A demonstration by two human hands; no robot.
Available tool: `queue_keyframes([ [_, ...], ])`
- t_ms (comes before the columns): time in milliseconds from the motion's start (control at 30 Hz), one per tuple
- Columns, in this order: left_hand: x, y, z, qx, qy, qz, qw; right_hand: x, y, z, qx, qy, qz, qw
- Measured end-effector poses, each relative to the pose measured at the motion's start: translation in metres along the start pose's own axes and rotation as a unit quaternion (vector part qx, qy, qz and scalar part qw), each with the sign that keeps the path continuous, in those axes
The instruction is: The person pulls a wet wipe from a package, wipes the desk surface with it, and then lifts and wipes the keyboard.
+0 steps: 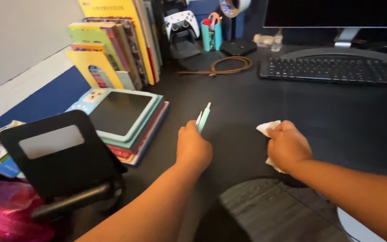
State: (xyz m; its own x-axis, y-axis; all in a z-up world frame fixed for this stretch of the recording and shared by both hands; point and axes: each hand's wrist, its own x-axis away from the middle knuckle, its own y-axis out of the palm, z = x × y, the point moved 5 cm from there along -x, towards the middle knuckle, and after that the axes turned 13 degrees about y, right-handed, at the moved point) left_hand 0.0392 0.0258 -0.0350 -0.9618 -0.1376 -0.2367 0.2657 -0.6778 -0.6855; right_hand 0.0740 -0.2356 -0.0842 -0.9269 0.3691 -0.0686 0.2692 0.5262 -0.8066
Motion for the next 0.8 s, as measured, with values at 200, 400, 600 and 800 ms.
queue_keyframes([
  [200, 0.005, -0.027, -0.026, -0.001, -0.018, 0.028, 0.999, 0.045, 0.036, -0.064, 0.042, -0.187, -0.057, 0.980],
  [400, 0.015, -0.041, -0.030, 0.000, -0.026, 0.031, 0.999, 0.119, 0.055, -0.106, -0.050, -0.334, -0.145, 0.930],
  [600, 0.019, -0.033, -0.010, 0.017, -0.039, 0.023, 0.999, 0.147, 0.029, -0.105, -0.194, -0.354, -0.224, 0.887],
  [800, 0.018, 0.006, 0.038, 0.002, 0.024, 0.012, 1.000, 0.056, -0.020, -0.042, -0.169, -0.243, -0.079, 0.952],
])
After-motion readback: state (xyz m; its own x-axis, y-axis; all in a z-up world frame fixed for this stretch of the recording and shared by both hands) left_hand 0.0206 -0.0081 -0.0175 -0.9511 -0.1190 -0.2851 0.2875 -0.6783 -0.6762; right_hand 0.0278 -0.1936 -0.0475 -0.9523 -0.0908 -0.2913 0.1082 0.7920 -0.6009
